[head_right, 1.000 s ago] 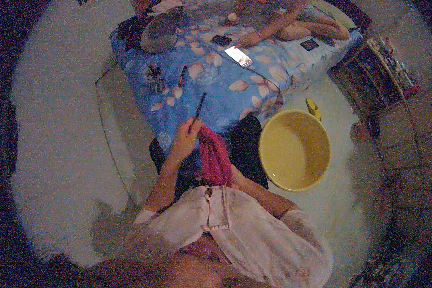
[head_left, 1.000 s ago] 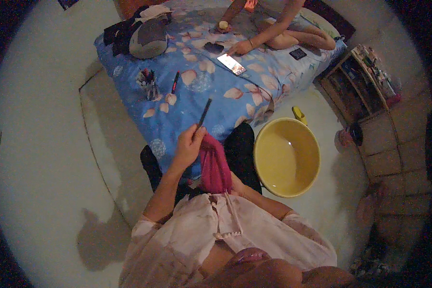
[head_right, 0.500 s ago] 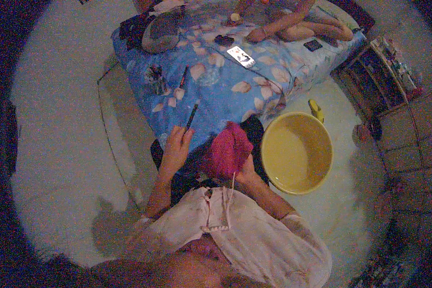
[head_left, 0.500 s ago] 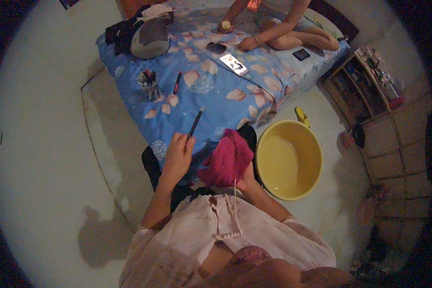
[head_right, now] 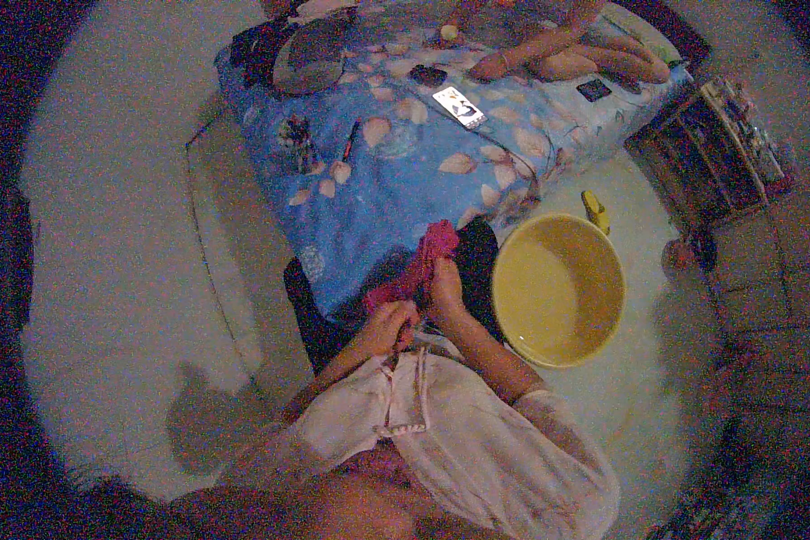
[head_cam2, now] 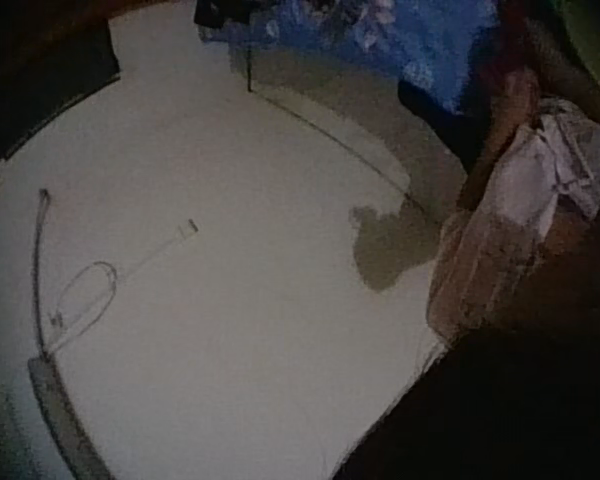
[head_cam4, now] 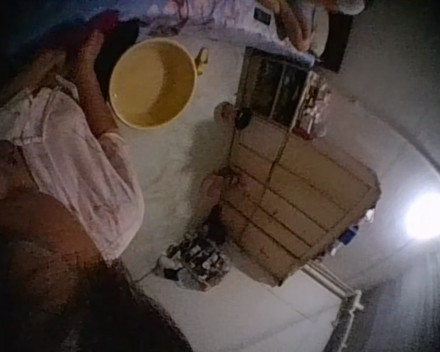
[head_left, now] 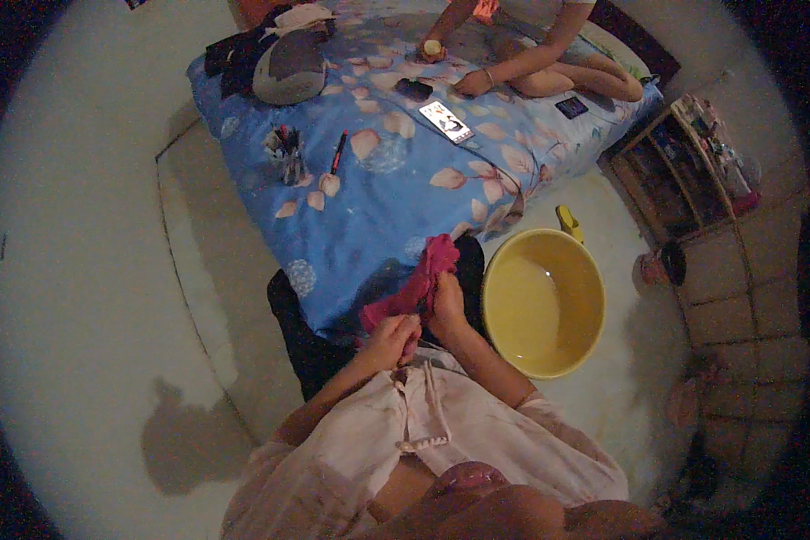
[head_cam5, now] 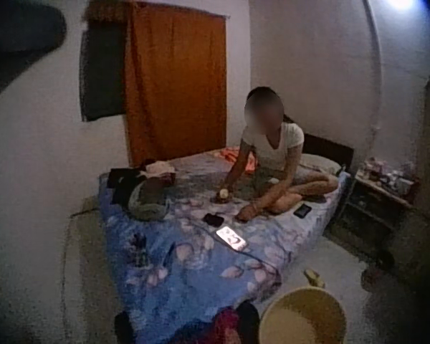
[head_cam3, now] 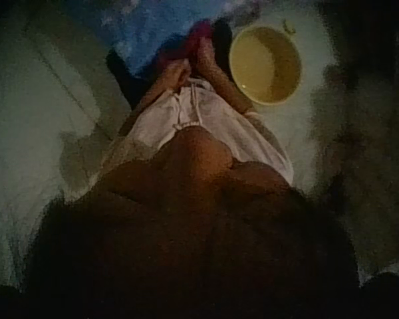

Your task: The person sits on the floor and wipes a pen with a pink cloth. They repeatedly rub the pen's body and cap, occasionally placing it on the bed and picking it up again. A child sits on the bed nearby, eating fruit.

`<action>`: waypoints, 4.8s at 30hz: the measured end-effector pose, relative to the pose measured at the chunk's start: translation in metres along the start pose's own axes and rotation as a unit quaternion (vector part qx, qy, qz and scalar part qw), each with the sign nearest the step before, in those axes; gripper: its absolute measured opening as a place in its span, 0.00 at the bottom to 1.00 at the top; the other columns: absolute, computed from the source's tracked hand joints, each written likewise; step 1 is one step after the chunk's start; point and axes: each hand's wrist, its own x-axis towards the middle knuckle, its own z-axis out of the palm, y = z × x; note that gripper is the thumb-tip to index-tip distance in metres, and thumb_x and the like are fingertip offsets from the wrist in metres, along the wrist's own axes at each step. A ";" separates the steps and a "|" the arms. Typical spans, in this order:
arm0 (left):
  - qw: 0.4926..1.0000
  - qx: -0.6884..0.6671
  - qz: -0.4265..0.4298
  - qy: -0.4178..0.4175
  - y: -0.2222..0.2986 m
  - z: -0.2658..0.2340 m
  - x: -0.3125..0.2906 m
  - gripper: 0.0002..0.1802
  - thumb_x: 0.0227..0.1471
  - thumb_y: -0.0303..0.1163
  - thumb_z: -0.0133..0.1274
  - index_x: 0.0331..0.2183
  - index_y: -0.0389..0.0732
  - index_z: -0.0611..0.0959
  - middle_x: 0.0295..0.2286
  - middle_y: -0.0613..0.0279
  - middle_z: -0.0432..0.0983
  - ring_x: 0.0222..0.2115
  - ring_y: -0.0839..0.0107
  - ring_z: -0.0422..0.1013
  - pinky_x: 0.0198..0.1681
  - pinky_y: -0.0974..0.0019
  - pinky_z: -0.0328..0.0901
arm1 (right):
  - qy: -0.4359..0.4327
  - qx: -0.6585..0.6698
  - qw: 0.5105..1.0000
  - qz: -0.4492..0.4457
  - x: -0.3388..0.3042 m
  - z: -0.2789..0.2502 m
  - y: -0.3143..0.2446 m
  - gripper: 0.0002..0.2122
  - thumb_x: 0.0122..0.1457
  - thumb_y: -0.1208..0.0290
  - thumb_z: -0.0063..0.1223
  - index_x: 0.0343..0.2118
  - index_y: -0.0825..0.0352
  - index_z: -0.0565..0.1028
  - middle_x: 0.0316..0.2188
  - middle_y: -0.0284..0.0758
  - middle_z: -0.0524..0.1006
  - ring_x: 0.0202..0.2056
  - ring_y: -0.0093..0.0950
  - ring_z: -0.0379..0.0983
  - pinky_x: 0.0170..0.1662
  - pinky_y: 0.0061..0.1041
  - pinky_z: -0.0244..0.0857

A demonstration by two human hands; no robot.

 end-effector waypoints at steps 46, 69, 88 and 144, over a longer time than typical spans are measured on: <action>0.987 0.048 0.140 0.067 -0.003 -0.014 -0.010 0.16 0.58 0.39 0.40 0.28 0.37 0.74 0.13 0.69 0.62 0.12 0.78 0.57 0.16 0.72 0.53 | -0.096 0.086 0.988 0.088 -0.011 0.009 -0.022 0.17 0.61 0.58 0.40 0.46 0.64 0.68 0.44 0.35 0.71 0.45 0.32 0.68 0.50 0.36 0.61; 0.850 0.440 0.151 0.247 0.002 -0.018 -0.009 0.15 0.54 0.38 0.46 0.40 0.37 0.74 0.24 0.42 0.74 0.24 0.45 0.71 0.28 0.48 0.65 | -0.113 -0.063 0.991 0.033 -0.037 0.018 0.013 0.15 0.59 0.58 0.41 0.38 0.65 0.69 0.32 0.33 0.73 0.33 0.29 0.70 0.39 0.31 0.64; 0.944 -0.311 0.026 -0.109 -0.003 -0.033 -0.027 0.14 0.59 0.41 0.41 0.33 0.40 0.72 0.13 0.71 0.58 0.10 0.81 0.53 0.11 0.75 0.48 | -0.242 0.186 0.950 0.072 -0.017 0.016 -0.042 0.22 0.59 0.49 0.41 0.45 0.63 0.67 0.41 0.36 0.72 0.44 0.34 0.68 0.50 0.36 0.60; 0.887 -0.447 -0.018 -0.114 -0.010 -0.032 -0.009 0.13 0.59 0.40 0.41 0.32 0.41 0.73 0.12 0.74 0.55 0.11 0.80 0.52 0.11 0.75 0.46 | -0.146 -0.028 0.987 0.067 -0.011 0.013 -0.005 0.13 0.59 0.66 0.45 0.46 0.61 0.67 0.36 0.32 0.72 0.36 0.26 0.69 0.38 0.29 0.66</action>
